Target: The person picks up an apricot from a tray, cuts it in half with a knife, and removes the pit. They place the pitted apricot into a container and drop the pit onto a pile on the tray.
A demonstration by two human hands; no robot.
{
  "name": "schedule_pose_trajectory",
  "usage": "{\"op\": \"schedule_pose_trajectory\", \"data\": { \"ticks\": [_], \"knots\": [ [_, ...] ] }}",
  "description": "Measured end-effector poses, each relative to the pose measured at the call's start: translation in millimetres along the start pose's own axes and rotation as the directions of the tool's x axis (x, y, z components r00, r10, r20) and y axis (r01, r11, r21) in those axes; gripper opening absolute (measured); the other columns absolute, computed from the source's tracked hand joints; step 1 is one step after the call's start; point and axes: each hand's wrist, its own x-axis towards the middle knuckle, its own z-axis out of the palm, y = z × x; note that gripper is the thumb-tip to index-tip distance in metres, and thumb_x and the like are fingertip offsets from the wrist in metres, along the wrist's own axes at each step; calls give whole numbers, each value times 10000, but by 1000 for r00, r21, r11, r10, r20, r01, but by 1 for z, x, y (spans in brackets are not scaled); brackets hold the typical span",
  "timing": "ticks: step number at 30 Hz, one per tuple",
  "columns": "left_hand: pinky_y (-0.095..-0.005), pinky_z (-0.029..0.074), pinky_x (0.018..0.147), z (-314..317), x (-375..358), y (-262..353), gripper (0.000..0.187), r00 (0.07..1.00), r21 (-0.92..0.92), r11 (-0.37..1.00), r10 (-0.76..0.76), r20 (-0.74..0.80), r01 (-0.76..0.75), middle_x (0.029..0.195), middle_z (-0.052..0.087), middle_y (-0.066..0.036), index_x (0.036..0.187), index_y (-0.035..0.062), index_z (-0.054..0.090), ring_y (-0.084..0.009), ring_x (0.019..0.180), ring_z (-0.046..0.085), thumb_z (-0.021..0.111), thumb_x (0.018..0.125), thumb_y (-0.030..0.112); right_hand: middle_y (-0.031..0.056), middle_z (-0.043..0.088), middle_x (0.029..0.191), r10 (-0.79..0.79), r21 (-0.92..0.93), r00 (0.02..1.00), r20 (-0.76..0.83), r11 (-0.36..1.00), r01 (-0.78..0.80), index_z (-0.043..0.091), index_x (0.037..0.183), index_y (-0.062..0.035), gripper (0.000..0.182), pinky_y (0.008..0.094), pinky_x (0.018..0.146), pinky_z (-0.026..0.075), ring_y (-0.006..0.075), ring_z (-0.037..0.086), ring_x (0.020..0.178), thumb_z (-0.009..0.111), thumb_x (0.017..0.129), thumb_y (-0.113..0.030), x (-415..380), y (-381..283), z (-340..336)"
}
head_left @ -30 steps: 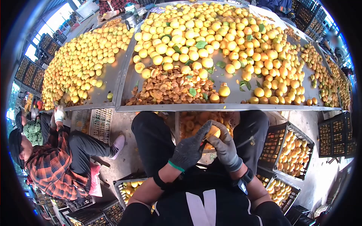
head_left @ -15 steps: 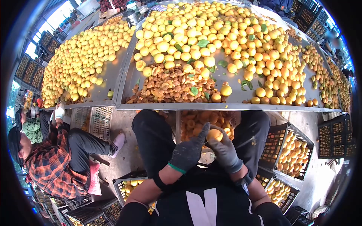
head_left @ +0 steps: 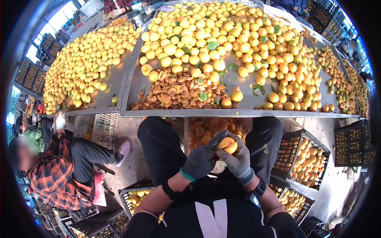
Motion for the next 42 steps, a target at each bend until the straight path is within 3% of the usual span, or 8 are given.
{"op": "schedule_pose_trajectory", "data": {
  "ticks": [5, 13, 19, 29, 31, 34, 35, 42],
  "knots": [
    [-382, 522, 830, -3, 16, -6, 611, 975, -102, 991, 57, -215, -81, 1139, 628, -164, 1406, 148, 398, -312, 979, 647, 630, 841, 126, 95, 547, 1204, -99, -67, 994, 51, 993, 102, 385, 1357, 17, 563, 307, 965, 434, 140, 528, 1084, 617, 847, -21, -2, 17, -2],
    [-305, 521, 789, -19, 23, -4, 566, 936, -484, 804, -256, 240, 344, 1150, 623, -93, 1375, 94, 430, -156, 914, 628, 646, 853, 79, 117, 528, 1240, 169, 599, 959, 229, 752, -275, 441, 1286, -42, 510, 365, 969, 460, 251, 560, 1117, 627, 815, -103, 15, 17, -29],
    [-257, 479, 601, -21, 26, -9, 421, 883, -493, 734, -358, 303, 466, 812, 632, -57, 1211, 59, 518, -102, 669, 589, 642, 810, 77, 48, 570, 1145, 370, 356, 926, 71, 858, -370, 480, 1274, -38, 381, 280, 911, 478, 128, 565, 1044, 568, 960, -235, 35, 32, -39],
    [-306, 512, 765, -11, 41, -29, 666, 873, -258, 835, -449, 190, 486, 959, 632, -98, 1386, 86, 389, -187, 792, 611, 661, 778, 87, 81, 571, 1149, 157, -442, 979, 130, 893, -85, 472, 1283, 4, 488, 273, 939, 433, 145, 540, 1032, 676, 852, -99, 64, 32, -44],
    [-281, 496, 678, 1, 44, -54, 666, 927, -385, 846, -362, 95, 370, 877, 606, -50, 1386, 84, 391, -140, 714, 573, 666, 780, 98, 67, 571, 1070, -147, -501, 988, -48, 859, 103, 491, 1233, 29, 460, 273, 914, 460, 141, 549, 1005, 644, 801, -8, 64, 39, -48],
    [-248, 481, 598, -8, 40, -56, 672, 965, -488, 842, -264, -1, 229, 818, 565, 0, 1401, 73, 371, -88, 659, 534, 662, 796, 88, 95, 577, 1112, 173, 239, 985, 0, 956, -168, 478, 1247, -18, 475, 304, 893, 477, 208, 566, 1029, 565, 781, 9, 61, 38, -58],
    [-241, 481, 605, -17, 37, -47, 677, 968, -480, 848, -249, 9, 222, 842, 550, 1, 1416, 64, 348, -82, 680, 531, 653, 811, 68, 100, 580, 1122, 300, 594, 933, 198, 721, -358, 469, 1266, -36, 479, 310, 882, 481, 226, 569, 1034, 554, 796, -8, 59, 31, -58],
    [-216, 433, 520, -43, 26, -22, 560, 943, -715, 635, -317, 105, 293, 806, 539, -7, 1385, 92, 394, -69, 595, 502, 602, 866, 56, 81, 576, 1025, 215, 486, 972, 97, 842, -235, 521, 1153, -67, 264, 218, 551, 393, 143, 521, 756, 552, 891, -78, 73, 6, -32]
  ]
}}
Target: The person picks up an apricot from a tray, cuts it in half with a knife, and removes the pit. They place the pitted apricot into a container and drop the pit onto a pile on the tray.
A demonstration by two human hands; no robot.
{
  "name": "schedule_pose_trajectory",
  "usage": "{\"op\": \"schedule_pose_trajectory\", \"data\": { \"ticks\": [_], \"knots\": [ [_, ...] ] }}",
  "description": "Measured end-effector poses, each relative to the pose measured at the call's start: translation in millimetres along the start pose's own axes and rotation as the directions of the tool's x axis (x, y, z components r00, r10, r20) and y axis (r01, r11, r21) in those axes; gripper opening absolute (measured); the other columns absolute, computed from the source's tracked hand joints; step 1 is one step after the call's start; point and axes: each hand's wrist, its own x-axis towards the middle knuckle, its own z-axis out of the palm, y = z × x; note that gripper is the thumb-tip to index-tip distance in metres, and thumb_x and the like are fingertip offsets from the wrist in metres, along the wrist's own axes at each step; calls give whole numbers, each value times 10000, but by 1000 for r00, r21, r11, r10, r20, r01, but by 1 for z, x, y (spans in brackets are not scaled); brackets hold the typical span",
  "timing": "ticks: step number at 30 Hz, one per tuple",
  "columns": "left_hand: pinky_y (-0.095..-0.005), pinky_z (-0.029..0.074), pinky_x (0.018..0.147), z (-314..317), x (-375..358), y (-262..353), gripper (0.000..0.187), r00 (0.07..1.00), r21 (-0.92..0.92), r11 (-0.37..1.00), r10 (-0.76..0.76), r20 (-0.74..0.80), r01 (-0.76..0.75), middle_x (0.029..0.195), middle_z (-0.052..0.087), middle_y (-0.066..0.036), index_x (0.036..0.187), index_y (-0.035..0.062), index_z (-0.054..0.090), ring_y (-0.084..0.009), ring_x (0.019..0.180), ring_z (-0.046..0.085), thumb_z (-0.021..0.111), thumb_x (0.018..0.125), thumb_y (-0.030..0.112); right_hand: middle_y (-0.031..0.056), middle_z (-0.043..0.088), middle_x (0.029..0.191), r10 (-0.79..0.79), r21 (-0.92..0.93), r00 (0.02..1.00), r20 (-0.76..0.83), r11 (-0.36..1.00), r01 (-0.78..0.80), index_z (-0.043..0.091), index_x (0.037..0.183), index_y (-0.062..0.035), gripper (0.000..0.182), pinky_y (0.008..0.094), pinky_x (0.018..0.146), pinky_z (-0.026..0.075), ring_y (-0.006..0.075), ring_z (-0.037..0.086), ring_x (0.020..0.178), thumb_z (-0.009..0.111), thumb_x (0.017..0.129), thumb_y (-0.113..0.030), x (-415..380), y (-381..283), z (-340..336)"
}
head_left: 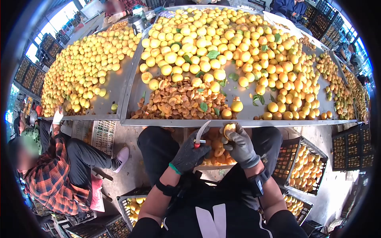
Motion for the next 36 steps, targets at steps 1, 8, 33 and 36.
{"op": "schedule_pose_trajectory", "data": {
  "ticks": [1, 8, 33, 36],
  "knots": [
    [-216, 433, 520, 1, -2, 3, 560, 1000, 6, 1000, 12, 3, -12, 806, 539, -7, 1385, 92, 394, -69, 595, 502, 602, 866, 56, 80, 573, 996, -21, -13, 1000, -8, 1000, 21, 522, 1107, -66, 210, 212, 512, 377, 133, 513, 708, 569, 903, -91, 6, -5, 5],
    [-197, 383, 473, 9, -19, 22, 544, 999, -93, 996, -16, 33, 19, 685, 536, 17, 1382, 80, 427, -58, 527, 477, 572, 862, 12, 68, 605, 869, -102, -283, 993, -53, 955, 83, 550, 1095, -16, 512, 223, 514, 407, 122, 545, 696, 307, 1010, -459, 46, -23, 2],
    [-225, 366, 379, 29, -1, 20, 280, 886, -538, 721, 243, -394, -437, 693, 526, -28, 1144, 107, 534, -90, 438, 446, 611, 882, 46, 68, 614, 1039, 122, -656, 993, -3, 749, -94, 582, 1050, -22, 182, 231, 716, 512, 114, 615, 834, 635, 880, -56, -56, 47, 51],
    [-216, 280, 348, 13, -5, 13, 126, 881, -587, 677, 210, -424, -444, 640, 492, 18, 1053, 127, 580, -58, 411, 381, 588, 930, 103, 32, 611, 936, -23, -537, 998, 58, 842, 50, 573, 1065, -28, 242, 223, 723, 514, 87, 612, 792, 683, 849, -43, -62, 53, 47]
  ]
}}
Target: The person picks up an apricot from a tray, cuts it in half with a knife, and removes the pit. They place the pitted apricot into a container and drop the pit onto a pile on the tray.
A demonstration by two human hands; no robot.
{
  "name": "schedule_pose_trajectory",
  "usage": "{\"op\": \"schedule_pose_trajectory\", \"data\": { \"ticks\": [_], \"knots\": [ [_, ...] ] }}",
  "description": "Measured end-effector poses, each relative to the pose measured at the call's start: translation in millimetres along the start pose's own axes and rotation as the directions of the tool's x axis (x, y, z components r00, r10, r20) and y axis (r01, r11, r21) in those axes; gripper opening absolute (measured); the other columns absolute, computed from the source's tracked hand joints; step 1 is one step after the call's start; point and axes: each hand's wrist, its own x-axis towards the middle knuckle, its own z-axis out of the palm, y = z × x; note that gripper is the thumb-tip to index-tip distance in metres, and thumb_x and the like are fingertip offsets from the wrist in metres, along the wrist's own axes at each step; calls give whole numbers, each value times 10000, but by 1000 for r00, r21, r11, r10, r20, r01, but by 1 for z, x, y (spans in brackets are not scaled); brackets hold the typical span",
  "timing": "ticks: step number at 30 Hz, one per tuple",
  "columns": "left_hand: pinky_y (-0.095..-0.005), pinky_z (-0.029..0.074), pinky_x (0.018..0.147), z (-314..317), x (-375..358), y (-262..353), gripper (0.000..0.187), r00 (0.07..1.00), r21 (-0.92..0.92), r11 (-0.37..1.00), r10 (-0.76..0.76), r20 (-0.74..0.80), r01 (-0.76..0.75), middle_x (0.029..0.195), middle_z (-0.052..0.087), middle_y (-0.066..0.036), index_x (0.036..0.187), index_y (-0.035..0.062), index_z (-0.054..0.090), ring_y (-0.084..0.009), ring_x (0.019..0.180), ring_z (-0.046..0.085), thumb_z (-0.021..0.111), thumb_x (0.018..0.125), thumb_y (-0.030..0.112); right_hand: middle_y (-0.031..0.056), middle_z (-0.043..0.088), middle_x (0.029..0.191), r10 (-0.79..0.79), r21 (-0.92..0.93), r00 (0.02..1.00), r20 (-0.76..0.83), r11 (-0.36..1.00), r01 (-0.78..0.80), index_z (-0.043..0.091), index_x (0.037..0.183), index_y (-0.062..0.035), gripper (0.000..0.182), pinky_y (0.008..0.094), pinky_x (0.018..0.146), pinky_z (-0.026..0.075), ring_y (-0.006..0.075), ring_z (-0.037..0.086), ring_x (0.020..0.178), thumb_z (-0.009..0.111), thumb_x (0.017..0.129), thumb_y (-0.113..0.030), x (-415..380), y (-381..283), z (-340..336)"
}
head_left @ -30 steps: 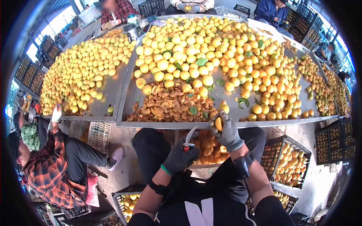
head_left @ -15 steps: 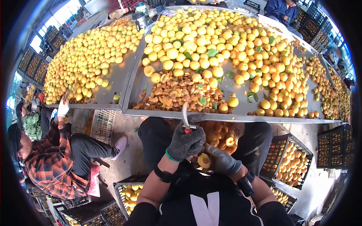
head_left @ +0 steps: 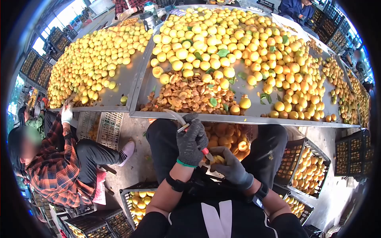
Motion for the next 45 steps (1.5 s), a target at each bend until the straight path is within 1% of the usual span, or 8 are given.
{"op": "schedule_pose_trajectory", "data": {
  "ticks": [1, 3, 6, 23, 34, 37, 39, 45],
  "knots": [
    [-216, 280, 348, -1, -1, 2, 126, 1000, 1, 1000, -5, 1, 5, 640, 492, 18, 1053, 127, 580, -58, 411, 381, 588, 930, 103, 32, 611, 936, 1, 1, 1000, -5, 1000, -1, 573, 1065, -28, 242, 223, 723, 514, 87, 612, 792, 683, 849, -43, -3, -4, -2],
    [-214, 287, 354, -2, -3, 5, 79, 999, -9, 1000, -21, 42, 21, 622, 481, 13, 1004, 105, 594, -61, 401, 371, 586, 945, 158, 16, 612, 963, 314, 162, 946, 85, 932, -324, 559, 1141, -18, 328, 222, 774, 506, 88, 603, 871, 690, 841, -33, -12, -16, -6],
    [-211, 298, 366, 1, -9, 5, 118, 996, -5, 1000, 9, 92, -8, 624, 488, 3, 978, 84, 586, -65, 419, 384, 581, 954, 199, 1, 604, 977, 349, 200, 933, 92, 911, -361, 527, 1221, -15, 416, 216, 776, 501, 80, 590, 880, 690, 838, -25, -15, -5, -9],
    [-220, 331, 390, -1, -21, -4, 96, 966, 34, 981, 183, 181, -192, 647, 517, -21, 1018, 82, 545, -80, 462, 409, 581, 939, 122, 27, 570, 1073, 153, 168, 981, 123, 971, -172, 451, 1294, -53, 415, 212, 677, 495, 91, 580, 793, 602, 908, -57, -17, -2, -3],
    [-213, 335, 389, 7, -30, -8, 60, 996, -52, 998, -27, 90, 31, 625, 484, -13, 983, 92, 539, -69, 449, 392, 572, 940, 119, 57, 584, 833, 205, 379, 967, 150, 892, -248, 440, 1136, -88, 239, 197, 537, 435, 92, 522, 575, 569, 938, -124, -24, -1, -2],
    [-209, 329, 381, 8, -32, -8, 58, 992, -4, 996, -86, 87, 87, 616, 476, -10, 968, 92, 548, -70, 441, 387, 581, 939, 130, 70, 587, 843, 188, 267, 975, 116, 940, -213, 418, 1155, -78, 284, 213, 526, 441, 98, 540, 581, 583, 927, -112, -26, -4, 2],
    [-209, 323, 374, 13, -35, -8, 55, 994, 19, 997, -81, 72, 80, 609, 472, -7, 962, 92, 552, -69, 432, 382, 581, 941, 133, 109, 597, 861, -111, -385, 994, 2, 917, 103, 404, 1179, -52, 361, 266, 592, 496, 165, 612, 662, 622, 892, -76, -25, -4, 6],
    [-211, 296, 346, 19, -35, -5, 42, 984, 23, 984, -176, 25, 176, 579, 447, 5, 949, 94, 561, -71, 396, 365, 571, 948, 135, 182, 587, 1015, -313, -425, 937, 153, 835, 348, 404, 1197, -16, 451, 351, 775, 515, 324, 641, 936, 668, 833, -2, -26, 1, -3]
  ]
}}
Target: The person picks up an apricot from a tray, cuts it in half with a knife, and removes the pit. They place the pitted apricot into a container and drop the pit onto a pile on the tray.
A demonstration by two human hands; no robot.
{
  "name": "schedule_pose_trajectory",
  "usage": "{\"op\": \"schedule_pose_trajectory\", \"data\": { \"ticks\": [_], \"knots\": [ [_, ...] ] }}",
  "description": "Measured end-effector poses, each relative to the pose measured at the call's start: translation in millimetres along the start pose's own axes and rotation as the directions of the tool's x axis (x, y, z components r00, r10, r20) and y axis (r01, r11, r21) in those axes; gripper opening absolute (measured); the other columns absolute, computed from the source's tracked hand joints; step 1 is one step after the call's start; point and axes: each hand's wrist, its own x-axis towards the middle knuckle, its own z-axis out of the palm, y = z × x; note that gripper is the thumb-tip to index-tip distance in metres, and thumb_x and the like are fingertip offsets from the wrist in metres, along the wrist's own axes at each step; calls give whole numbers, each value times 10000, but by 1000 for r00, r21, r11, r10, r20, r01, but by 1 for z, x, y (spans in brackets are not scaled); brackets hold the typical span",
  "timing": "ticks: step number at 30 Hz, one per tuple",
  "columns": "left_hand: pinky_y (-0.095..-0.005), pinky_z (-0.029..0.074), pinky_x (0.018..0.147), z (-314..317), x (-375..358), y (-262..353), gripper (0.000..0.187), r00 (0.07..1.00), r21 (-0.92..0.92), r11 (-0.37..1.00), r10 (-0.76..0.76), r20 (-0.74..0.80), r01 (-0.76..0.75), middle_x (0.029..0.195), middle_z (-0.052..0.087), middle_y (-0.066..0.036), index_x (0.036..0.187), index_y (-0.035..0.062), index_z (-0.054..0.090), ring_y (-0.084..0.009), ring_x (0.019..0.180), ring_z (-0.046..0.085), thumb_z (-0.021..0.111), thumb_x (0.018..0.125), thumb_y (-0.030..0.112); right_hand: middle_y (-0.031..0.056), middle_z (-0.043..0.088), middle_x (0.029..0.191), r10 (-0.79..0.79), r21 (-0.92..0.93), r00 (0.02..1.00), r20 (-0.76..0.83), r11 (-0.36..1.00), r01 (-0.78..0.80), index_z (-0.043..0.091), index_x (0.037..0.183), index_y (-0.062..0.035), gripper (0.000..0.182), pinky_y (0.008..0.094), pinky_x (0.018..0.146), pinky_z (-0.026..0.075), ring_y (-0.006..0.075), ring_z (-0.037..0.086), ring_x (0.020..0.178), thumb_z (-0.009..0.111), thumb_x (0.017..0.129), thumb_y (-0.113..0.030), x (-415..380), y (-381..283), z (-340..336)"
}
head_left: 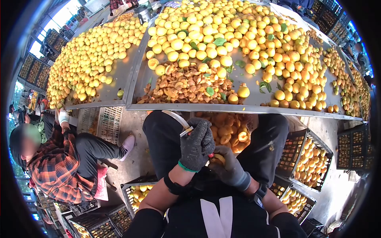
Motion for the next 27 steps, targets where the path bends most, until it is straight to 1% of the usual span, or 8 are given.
{"op": "schedule_pose_trajectory", "data": {
  "ticks": [4, 6, 13, 16, 18, 19, 24, 27],
  "knots": [
    [-216, 281, 334, 7, 2, 4, 47, 996, -122, 989, -82, -18, 80, 560, 424, 16, 942, 111, 571, -76, 374, 353, 560, 955, 155, 176, 572, 1005, -63, -60, 996, -64, 996, 59, 432, 1185, -33, 438, 338, 745, 505, 321, 631, 901, 676, 823, 5, -2, 2, 3],
    [-220, 274, 341, 4, 6, 2, 64, 993, -76, 990, -115, 3, 115, 577, 412, 27, 967, 117, 562, -74, 384, 344, 547, 961, 178, 157, 564, 945, -288, -131, 956, -60, 951, 279, 470, 1165, -58, 421, 328, 690, 497, 321, 620, 807, 688, 810, 0, 3, 10, 1],
    [-218, 232, 336, -6, 18, -3, 69, 934, -170, 925, -352, -57, 339, 544, 393, 55, 894, 143, 572, -69, 359, 315, 555, 946, 184, 150, 553, 944, -318, -209, 946, 60, 923, 324, 497, 1129, -77, 398, 315, 670, 488, 300, 606, 777, 718, 798, -53, 4, 16, -8],
    [-222, 228, 337, -12, 26, -7, 123, 962, -113, 962, -258, -91, 248, 535, 363, 60, 840, 148, 546, -65, 366, 298, 552, 951, 200, 111, 555, 948, -281, -218, 959, 32, 934, 282, 480, 1149, -87, 375, 307, 675, 497, 239, 607, 775, 701, 849, -122, 3, 20, 0],
    [-221, 232, 336, -23, 37, -5, 141, 970, -186, 954, -242, -12, 235, 542, 360, 61, 829, 149, 530, -64, 370, 296, 540, 959, 202, 59, 551, 953, 167, 551, 985, 44, 819, -163, 463, 1164, -82, 329, 270, 602, 484, 161, 579, 699, 631, 923, -232, 4, 22, 5],
    [-220, 235, 335, -30, 43, -1, 160, 974, -260, 939, -221, 47, 226, 548, 358, 61, 817, 149, 515, -62, 374, 294, 529, 967, 204, 31, 552, 922, 235, 632, 967, 101, 736, -245, 459, 1159, -65, 327, 225, 518, 430, 104, 535, 631, 550, 968, -316, 9, 8, -6],
    [-212, 245, 336, -53, 44, 27, 230, 978, -351, 915, -167, 124, 200, 549, 325, 60, 810, 129, 484, -56, 380, 289, 447, 1005, 244, 32, 546, 792, 431, 686, 902, -18, 662, -302, 453, 1182, -64, 381, 216, 418, 349, 96, 485, 507, 562, 956, -351, 58, 3, -38],
    [-207, 250, 344, -64, 44, 25, 273, 980, -343, 918, -183, 74, 197, 542, 296, 57, 819, 105, 476, -55, 382, 276, 406, 1021, 275, 36, 567, 816, 299, 500, 952, -71, 837, -225, 422, 1295, -59, 430, 228, 404, 362, 94, 477, 506, 557, 958, -289, 110, 16, -60]
  ]
}}
